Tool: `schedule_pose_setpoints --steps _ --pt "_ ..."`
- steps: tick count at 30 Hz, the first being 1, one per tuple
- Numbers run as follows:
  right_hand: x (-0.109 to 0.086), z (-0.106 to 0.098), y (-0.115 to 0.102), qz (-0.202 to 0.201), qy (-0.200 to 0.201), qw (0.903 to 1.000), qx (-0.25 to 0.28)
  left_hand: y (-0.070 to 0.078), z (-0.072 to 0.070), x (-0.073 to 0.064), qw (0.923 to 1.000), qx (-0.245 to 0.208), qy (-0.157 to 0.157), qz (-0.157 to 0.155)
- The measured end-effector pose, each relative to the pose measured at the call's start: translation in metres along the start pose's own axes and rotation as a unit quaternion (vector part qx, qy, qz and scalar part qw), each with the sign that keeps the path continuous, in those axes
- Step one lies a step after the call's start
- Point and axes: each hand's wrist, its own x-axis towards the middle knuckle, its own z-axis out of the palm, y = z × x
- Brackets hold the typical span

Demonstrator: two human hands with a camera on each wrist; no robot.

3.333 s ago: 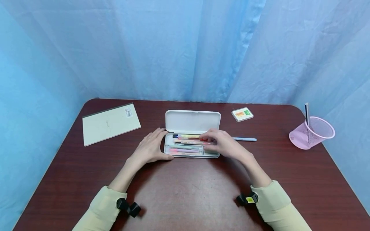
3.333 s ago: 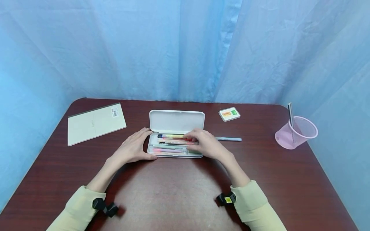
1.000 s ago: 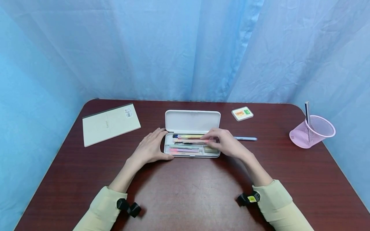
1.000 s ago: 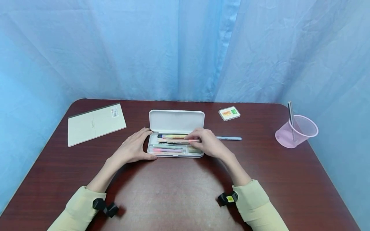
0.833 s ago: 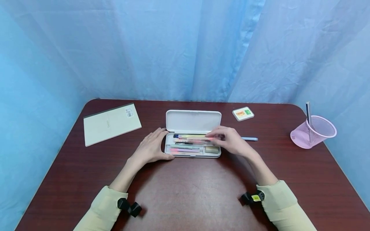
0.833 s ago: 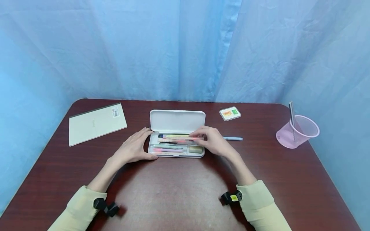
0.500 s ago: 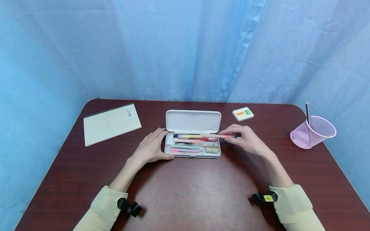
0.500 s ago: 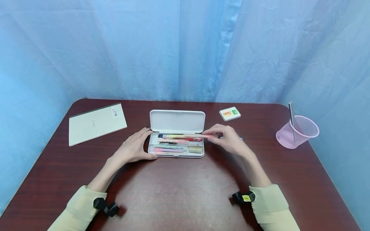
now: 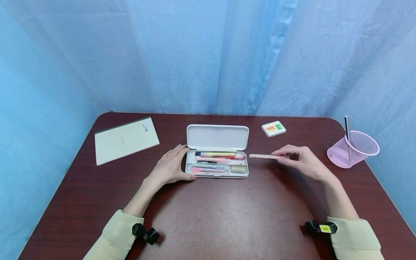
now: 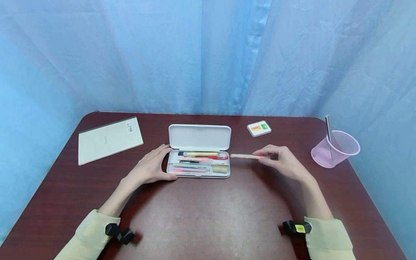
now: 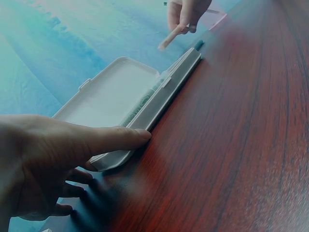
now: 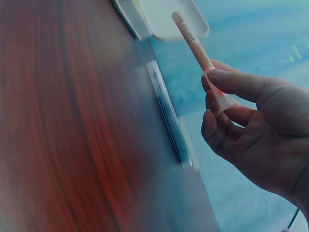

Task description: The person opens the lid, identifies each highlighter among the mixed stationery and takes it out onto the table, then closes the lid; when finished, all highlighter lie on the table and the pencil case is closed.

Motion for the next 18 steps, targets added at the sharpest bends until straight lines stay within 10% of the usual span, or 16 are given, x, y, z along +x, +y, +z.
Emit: schedule_pose_setpoints --steps 18 --pt "-0.01 -0.013 0.021 0.03 -0.019 0.9994 0.001 0.0 0.0 0.0 1.0 0.002 0.001 0.002"
